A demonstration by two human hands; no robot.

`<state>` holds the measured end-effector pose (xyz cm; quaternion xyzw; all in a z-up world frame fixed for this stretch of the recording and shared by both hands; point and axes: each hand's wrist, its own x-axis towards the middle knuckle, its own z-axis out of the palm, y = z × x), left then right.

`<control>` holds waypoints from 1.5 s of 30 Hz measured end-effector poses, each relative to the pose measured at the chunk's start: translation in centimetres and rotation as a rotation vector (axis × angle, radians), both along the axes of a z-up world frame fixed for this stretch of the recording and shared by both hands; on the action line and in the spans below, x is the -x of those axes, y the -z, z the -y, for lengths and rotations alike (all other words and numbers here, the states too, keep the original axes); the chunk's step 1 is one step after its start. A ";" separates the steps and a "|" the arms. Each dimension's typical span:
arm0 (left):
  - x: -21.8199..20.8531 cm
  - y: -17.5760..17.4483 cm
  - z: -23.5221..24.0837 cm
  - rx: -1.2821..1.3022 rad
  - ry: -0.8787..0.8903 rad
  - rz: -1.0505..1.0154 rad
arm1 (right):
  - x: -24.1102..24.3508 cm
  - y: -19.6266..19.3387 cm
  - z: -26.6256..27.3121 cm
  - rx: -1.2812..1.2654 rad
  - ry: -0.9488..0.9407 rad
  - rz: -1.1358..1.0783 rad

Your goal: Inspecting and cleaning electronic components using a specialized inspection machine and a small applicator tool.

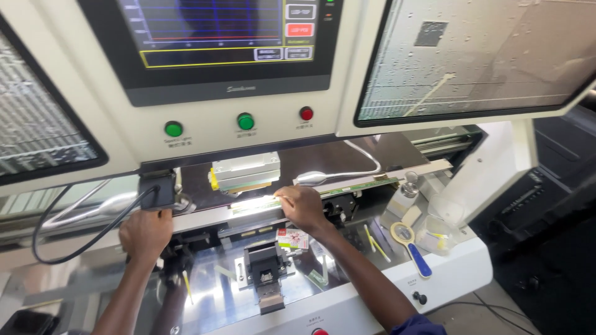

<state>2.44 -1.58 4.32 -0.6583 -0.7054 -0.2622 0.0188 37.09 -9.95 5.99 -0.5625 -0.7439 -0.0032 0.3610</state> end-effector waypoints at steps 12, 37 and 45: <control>1.8 2.0 -0.3 -0.222 0.140 0.139 | -0.6 1.7 2.0 0.038 0.006 -0.427; 1.1 1.8 -0.6 -0.200 0.113 0.154 | -16.1 7.8 0.2 0.204 0.260 -1.631; 2.3 4.1 -2.3 -0.162 0.090 0.055 | -17.5 9.0 -1.7 0.288 0.309 -1.566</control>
